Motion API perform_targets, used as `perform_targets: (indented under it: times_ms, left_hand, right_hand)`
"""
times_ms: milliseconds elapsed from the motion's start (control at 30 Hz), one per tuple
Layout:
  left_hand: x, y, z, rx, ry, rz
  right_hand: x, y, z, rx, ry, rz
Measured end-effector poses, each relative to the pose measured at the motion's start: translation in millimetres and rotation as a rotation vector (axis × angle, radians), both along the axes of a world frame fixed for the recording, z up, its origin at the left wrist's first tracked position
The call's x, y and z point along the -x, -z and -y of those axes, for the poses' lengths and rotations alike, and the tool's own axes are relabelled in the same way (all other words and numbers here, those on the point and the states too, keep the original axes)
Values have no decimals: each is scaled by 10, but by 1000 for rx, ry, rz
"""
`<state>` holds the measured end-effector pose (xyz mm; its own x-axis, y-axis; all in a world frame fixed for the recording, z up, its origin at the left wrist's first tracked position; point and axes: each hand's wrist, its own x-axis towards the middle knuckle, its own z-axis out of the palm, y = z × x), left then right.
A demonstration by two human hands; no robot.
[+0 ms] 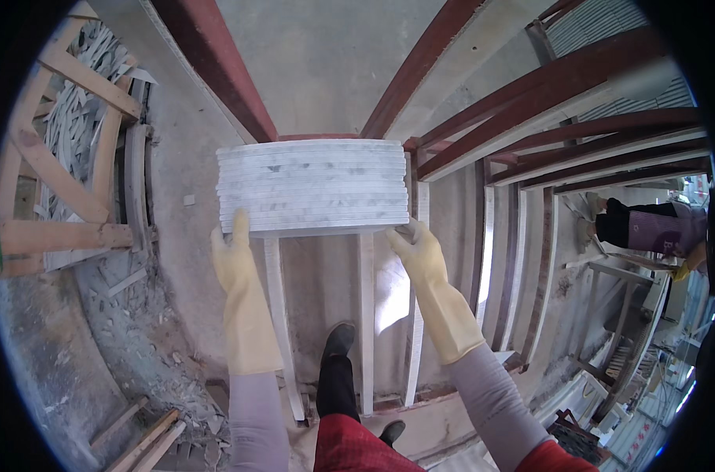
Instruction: The person repeatedly picks up white rectangular tiles from a nearby rack and places them onto a moving conveyor belt in a factory setting. They handle the tiles one at a time, positioning them on the belt while another worker stands nearby.
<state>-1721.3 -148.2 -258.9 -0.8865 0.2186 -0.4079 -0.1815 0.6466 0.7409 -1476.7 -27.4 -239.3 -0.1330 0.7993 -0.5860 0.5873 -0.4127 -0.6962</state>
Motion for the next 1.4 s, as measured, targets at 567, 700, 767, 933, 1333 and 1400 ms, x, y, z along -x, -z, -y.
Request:
perform_targets:
  times_ms: [567, 700, 767, 933, 1333, 1400]
  left_hand:
    - [-33, 150, 493, -323, 118, 20]
    - [43, 303, 672, -651, 359, 99]
    - [-113, 250, 681, -510, 393, -18]
    - [-508, 126, 963, -455, 180, 92]
    - [-3731, -1225, 1665, -147, 645, 668]
    - [-4336, -1449, 1953, -140, 740, 795]
  right_hand:
    - [-181, 292, 123, -220, -305, -153]
    - [-318, 564, 262, -102, -246, -359]
    - [-367, 609, 377, -157, -189, -441]
    - [-879, 182, 904, 52, -40, -296]
    - [-3938, -1688, 4015, 139, 835, -80]
    - [-4431, -1957, 4634, 87, 1109, -85]
